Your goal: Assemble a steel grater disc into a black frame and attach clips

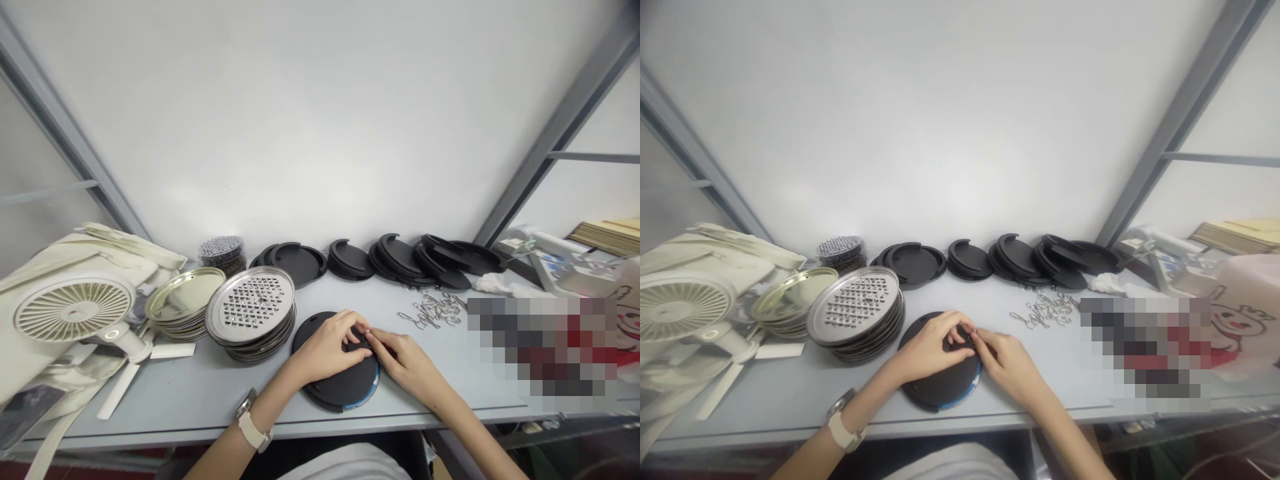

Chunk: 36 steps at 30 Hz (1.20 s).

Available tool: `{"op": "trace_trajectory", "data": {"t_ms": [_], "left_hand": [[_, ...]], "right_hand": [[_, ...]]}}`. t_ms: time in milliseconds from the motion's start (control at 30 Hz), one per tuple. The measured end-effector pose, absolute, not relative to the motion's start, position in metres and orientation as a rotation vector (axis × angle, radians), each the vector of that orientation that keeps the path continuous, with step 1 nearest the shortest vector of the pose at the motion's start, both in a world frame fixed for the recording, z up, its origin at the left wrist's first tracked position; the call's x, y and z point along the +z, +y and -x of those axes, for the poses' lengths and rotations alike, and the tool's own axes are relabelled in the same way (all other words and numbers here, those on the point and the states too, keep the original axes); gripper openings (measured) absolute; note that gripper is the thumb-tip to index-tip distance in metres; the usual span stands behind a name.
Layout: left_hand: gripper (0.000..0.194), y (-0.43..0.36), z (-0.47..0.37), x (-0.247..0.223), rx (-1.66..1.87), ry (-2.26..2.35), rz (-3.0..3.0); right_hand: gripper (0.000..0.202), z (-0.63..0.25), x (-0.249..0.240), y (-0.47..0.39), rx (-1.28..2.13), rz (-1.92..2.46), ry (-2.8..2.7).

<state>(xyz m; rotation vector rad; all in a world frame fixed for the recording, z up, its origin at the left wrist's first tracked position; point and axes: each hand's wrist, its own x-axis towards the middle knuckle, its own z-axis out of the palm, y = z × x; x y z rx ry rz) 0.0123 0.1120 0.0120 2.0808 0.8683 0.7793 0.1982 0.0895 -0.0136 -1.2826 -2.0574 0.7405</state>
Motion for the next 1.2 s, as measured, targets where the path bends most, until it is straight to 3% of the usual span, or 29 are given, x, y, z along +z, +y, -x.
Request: {"op": "trace_trajectory", "data": {"t_ms": [1033,1200], "left_hand": [[0.023,0.11,-0.015,0.013,0.745,0.888,-2.048],[0.032,0.11,-0.013,0.012,0.783,0.893,-2.087]], "right_hand": [[0.033,-0.208,-0.023,0.094,0.844,1.269,-2.008],[0.033,-0.206,-0.02,0.094,0.851,1.233,-1.939]]}}
